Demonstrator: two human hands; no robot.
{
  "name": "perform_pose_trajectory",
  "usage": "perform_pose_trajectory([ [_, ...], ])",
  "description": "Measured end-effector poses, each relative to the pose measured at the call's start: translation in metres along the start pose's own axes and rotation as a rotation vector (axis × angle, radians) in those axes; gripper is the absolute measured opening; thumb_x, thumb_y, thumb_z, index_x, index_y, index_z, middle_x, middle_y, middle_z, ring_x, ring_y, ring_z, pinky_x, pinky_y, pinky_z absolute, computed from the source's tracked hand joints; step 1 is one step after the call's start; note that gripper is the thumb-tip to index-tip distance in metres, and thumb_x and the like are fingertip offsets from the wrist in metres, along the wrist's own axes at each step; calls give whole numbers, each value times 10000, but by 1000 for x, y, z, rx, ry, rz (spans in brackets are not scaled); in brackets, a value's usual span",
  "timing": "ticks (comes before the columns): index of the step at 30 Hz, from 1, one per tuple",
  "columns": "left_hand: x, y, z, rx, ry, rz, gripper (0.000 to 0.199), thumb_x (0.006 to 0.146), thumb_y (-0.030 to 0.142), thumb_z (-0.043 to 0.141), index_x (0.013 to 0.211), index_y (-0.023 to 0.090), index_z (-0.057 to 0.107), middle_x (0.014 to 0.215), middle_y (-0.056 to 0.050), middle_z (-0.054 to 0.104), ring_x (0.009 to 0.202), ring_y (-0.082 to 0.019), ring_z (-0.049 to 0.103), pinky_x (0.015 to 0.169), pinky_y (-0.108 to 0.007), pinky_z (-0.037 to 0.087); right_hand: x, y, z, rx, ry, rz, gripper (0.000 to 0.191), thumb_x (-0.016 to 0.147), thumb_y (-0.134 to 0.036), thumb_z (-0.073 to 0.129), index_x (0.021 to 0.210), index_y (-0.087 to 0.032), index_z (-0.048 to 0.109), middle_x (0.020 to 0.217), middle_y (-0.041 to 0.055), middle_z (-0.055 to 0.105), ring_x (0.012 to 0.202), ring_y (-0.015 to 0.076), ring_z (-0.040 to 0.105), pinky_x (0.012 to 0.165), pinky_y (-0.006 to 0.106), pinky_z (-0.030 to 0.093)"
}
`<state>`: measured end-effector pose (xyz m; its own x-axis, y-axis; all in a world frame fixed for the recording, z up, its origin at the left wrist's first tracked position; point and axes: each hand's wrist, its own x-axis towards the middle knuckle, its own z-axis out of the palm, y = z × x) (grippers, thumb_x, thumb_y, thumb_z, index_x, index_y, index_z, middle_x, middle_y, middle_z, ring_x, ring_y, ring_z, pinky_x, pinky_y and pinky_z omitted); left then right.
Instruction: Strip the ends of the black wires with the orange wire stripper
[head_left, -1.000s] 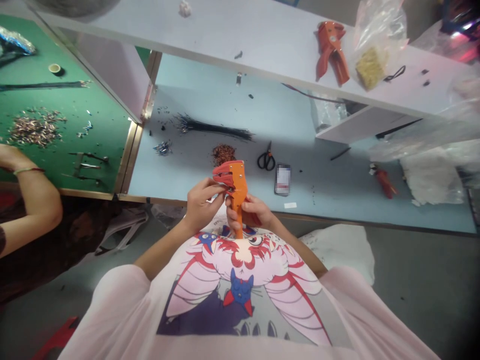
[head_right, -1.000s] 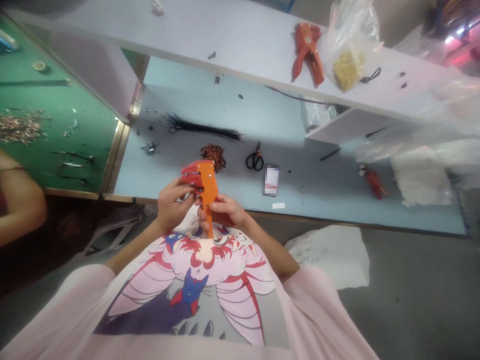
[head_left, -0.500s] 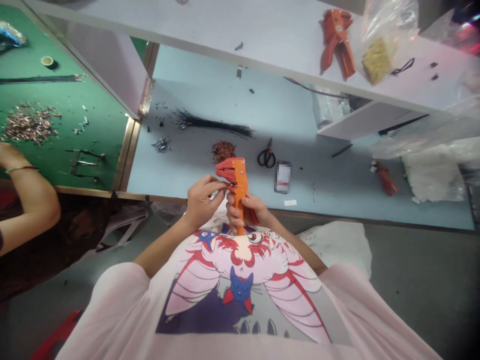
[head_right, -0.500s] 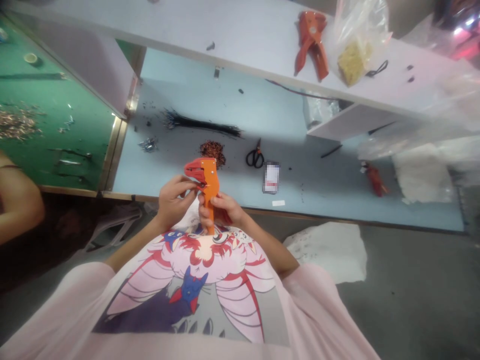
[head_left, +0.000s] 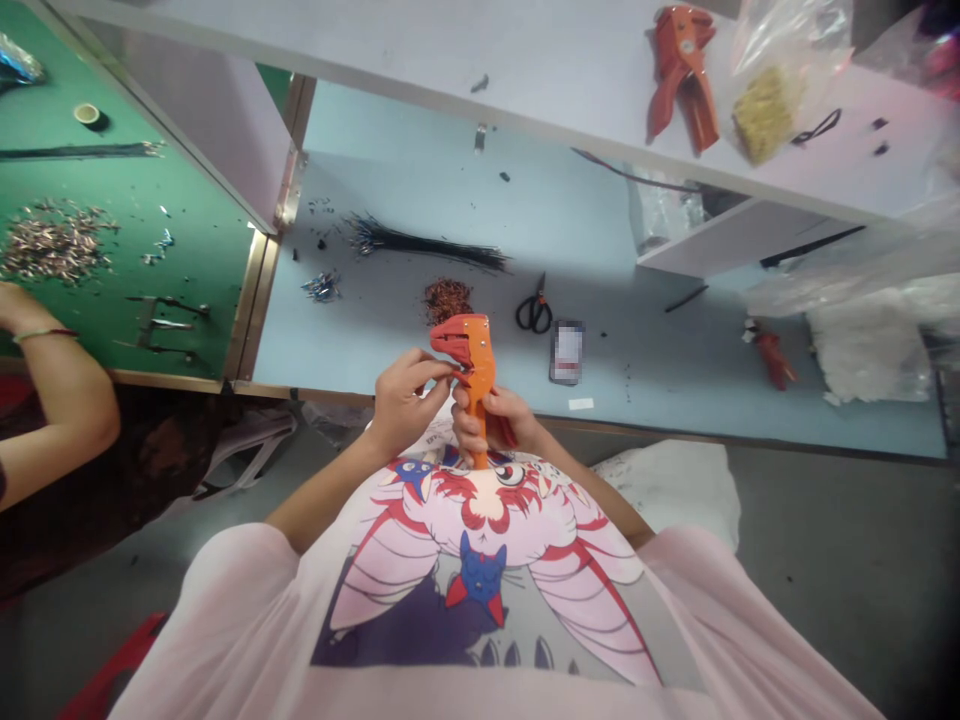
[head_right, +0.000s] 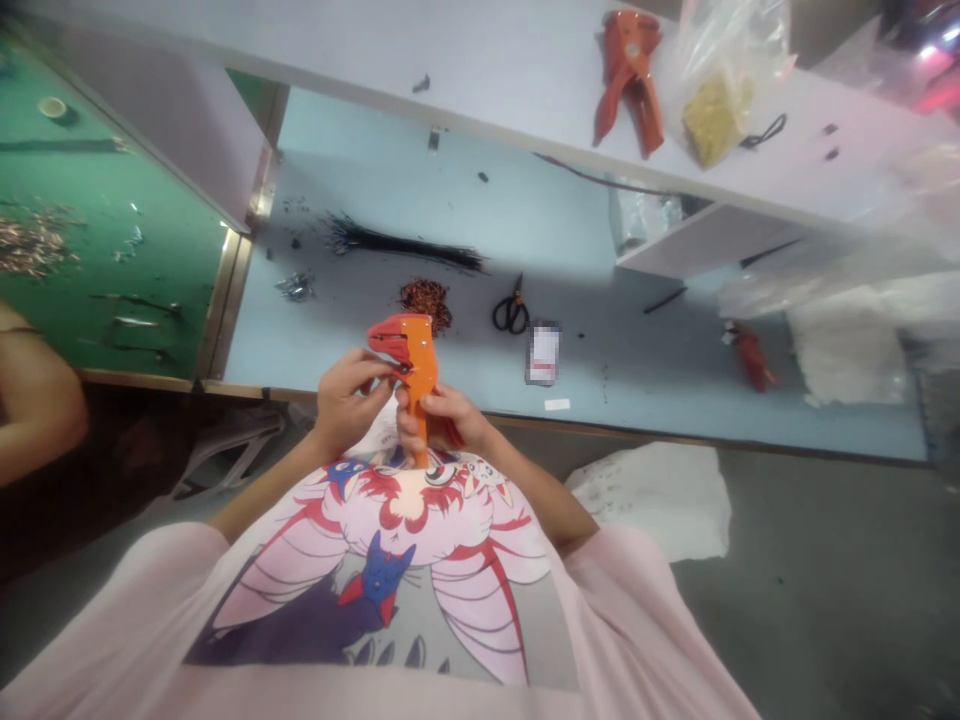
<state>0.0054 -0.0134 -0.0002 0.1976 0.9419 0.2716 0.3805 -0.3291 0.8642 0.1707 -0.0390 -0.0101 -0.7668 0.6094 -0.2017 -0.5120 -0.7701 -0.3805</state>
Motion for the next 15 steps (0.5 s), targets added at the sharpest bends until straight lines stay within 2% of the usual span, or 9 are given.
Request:
perform_pose_trajectory([
  [15, 3, 0, 0, 14, -6, 2, 113, 810, 174, 581, 823, 201, 690, 758, -1, 617, 588, -79, 464, 565, -205, 382, 0, 1, 0, 41, -7, -9, 270, 831, -410, 579, 915, -188, 449, 640, -49, 521, 469, 84, 492, 481, 271, 513],
])
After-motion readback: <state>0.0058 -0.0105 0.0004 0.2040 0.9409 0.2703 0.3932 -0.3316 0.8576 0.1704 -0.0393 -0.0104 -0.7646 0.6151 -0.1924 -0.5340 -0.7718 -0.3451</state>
